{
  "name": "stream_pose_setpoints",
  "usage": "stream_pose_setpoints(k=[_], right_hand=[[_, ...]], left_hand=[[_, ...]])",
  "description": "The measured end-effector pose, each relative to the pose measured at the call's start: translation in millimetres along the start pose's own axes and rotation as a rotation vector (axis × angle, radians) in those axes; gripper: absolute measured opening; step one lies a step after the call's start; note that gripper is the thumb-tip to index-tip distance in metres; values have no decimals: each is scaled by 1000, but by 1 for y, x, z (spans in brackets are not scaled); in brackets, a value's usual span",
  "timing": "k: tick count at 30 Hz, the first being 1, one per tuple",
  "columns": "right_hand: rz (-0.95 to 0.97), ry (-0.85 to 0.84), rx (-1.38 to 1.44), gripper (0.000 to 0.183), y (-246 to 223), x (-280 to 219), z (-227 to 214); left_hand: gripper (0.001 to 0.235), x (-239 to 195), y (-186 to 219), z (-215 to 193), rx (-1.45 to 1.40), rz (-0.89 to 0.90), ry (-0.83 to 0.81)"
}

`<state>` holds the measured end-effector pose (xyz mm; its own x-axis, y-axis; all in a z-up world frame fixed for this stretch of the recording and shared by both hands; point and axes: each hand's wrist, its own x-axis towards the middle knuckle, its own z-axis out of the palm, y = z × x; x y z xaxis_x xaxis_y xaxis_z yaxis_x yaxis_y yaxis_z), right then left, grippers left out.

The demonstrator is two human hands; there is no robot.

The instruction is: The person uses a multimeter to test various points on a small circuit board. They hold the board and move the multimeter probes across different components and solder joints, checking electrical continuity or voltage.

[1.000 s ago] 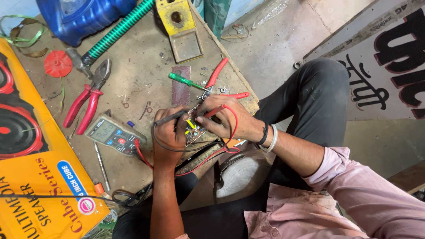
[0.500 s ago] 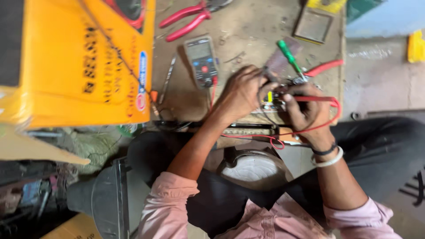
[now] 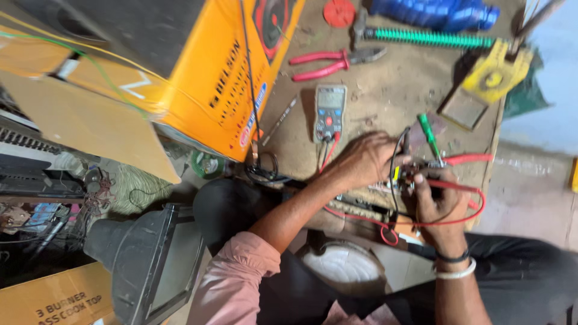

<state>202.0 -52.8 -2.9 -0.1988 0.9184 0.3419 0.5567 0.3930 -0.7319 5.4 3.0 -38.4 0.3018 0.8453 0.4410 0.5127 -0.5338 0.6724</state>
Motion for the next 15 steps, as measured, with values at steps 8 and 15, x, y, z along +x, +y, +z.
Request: stream_pose_setpoints(k=[8,15], right_hand=[[77,-17,49,17,-2,-2,-2],[-57,29,-18,17,5,-5,-1]], left_hand=[[31,-3,4,-2,23,-54,-37],[32,-3,3,-1,49,-31,-22]])
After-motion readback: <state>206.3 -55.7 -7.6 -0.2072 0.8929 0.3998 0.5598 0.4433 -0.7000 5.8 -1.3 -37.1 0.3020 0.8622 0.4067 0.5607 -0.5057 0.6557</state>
